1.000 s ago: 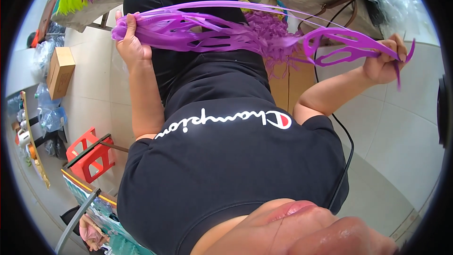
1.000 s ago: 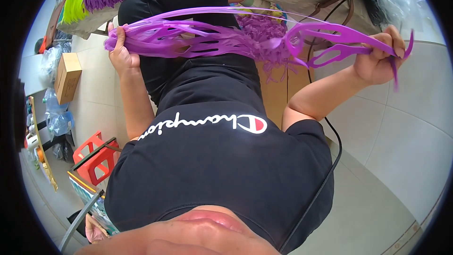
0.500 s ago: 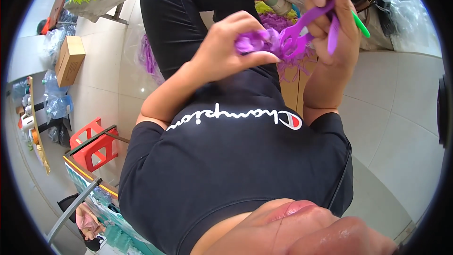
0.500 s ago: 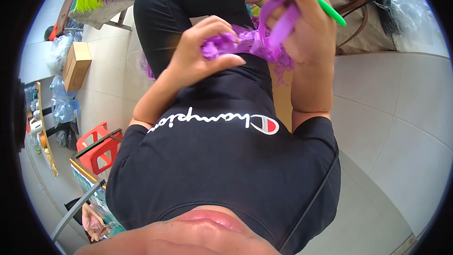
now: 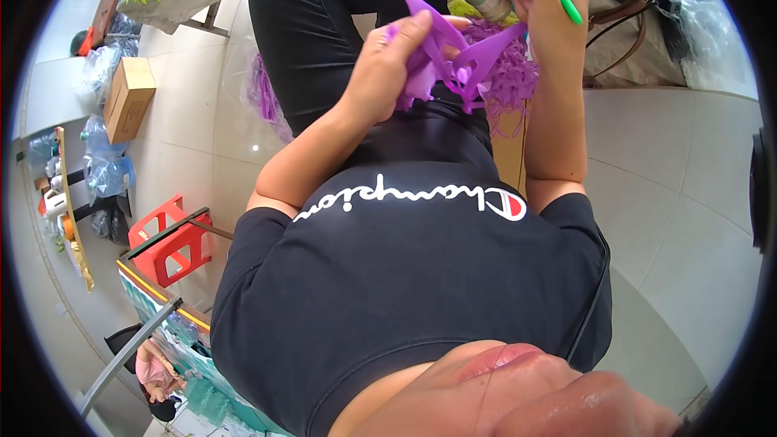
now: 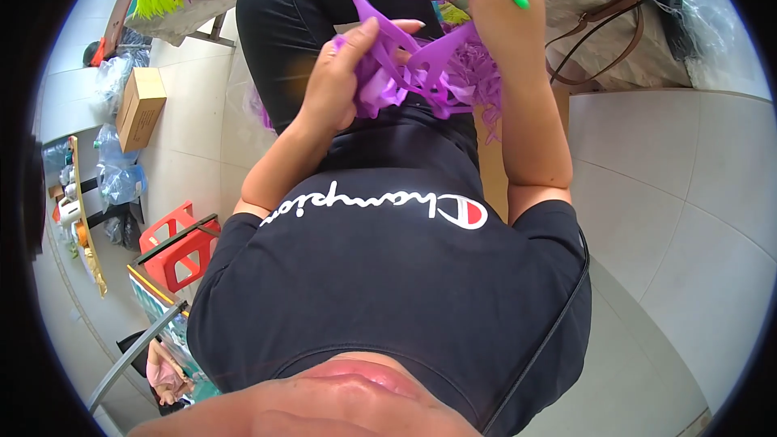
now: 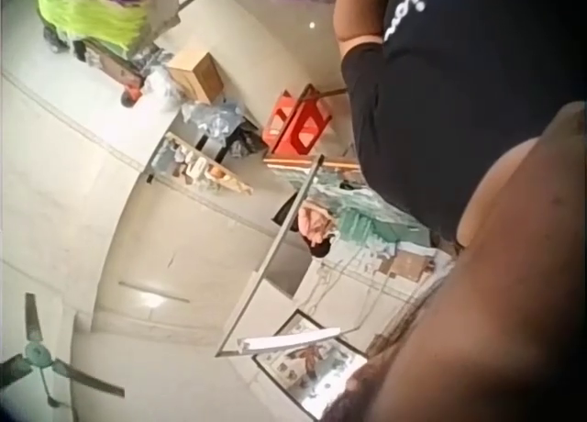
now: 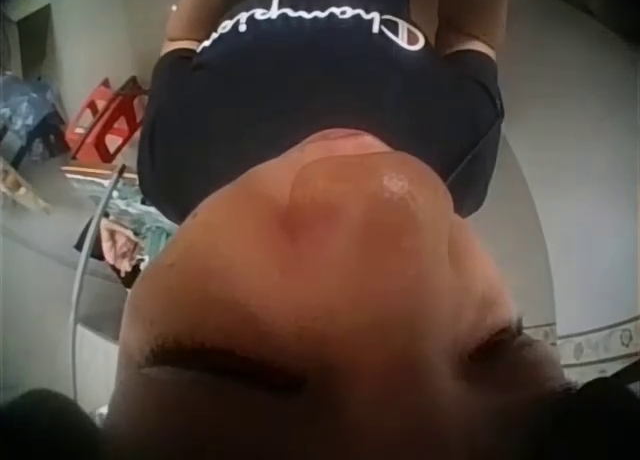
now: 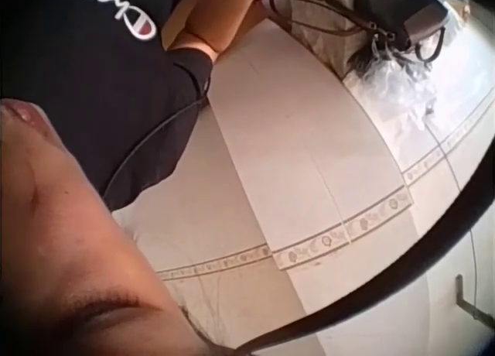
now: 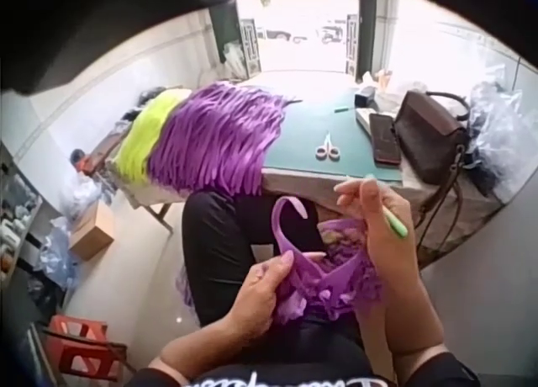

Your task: Weaving purple plastic strips together using a crochet hook as part of a manufacturing process.

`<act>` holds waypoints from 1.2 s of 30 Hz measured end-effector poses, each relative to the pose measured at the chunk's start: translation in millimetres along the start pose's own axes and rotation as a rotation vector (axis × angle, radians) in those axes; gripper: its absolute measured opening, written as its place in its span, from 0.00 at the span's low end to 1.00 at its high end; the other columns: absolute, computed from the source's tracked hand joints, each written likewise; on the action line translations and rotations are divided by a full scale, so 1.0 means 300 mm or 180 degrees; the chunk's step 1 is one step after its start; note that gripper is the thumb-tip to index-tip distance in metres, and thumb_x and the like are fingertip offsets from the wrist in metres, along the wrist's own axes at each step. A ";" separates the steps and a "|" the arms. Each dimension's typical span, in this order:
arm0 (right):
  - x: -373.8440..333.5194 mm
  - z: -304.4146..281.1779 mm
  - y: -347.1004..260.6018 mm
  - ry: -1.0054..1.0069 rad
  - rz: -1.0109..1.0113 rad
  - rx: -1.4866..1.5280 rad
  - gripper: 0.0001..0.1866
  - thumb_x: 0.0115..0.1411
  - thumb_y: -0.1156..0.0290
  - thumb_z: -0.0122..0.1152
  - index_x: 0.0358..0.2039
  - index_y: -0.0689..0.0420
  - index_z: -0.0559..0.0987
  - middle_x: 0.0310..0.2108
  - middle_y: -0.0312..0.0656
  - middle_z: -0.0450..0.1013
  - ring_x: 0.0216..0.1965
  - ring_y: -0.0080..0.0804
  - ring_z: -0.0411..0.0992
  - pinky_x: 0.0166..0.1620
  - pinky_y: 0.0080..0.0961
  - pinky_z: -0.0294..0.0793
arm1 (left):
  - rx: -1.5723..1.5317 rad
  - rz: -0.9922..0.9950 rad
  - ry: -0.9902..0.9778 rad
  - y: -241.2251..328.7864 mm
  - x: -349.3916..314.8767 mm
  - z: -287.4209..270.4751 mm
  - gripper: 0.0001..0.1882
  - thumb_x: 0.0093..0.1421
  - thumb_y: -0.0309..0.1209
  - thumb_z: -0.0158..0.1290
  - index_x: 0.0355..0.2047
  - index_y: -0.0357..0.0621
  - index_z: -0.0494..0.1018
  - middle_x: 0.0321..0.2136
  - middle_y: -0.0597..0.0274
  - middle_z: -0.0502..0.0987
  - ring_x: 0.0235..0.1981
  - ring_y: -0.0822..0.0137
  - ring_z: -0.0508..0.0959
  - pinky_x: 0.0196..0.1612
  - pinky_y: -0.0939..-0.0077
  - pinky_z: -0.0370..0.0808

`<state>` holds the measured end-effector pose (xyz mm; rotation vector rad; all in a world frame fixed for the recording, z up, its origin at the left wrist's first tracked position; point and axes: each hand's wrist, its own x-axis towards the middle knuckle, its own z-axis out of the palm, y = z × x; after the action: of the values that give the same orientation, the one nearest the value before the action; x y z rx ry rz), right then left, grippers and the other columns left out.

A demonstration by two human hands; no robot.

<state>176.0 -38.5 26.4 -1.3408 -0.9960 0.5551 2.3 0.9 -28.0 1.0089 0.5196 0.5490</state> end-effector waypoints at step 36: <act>-0.243 -0.016 0.178 -0.0881 -0.0136 0.0914 0.40 0.69 0.43 0.30 0.22 0.69 0.75 0.23 0.45 0.68 0.19 0.21 0.59 0.23 0.16 0.54 | 0.0473 0.0548 0.0449 -0.031 -0.023 -0.021 0.06 0.58 0.27 0.59 0.33 0.35 0.79 0.26 0.63 0.80 0.24 0.79 0.76 0.29 0.86 0.73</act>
<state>154.3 -90.9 -44.2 -1.0025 -1.1180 0.8339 -5.1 -3.5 -38.1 1.1688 0.6087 0.7472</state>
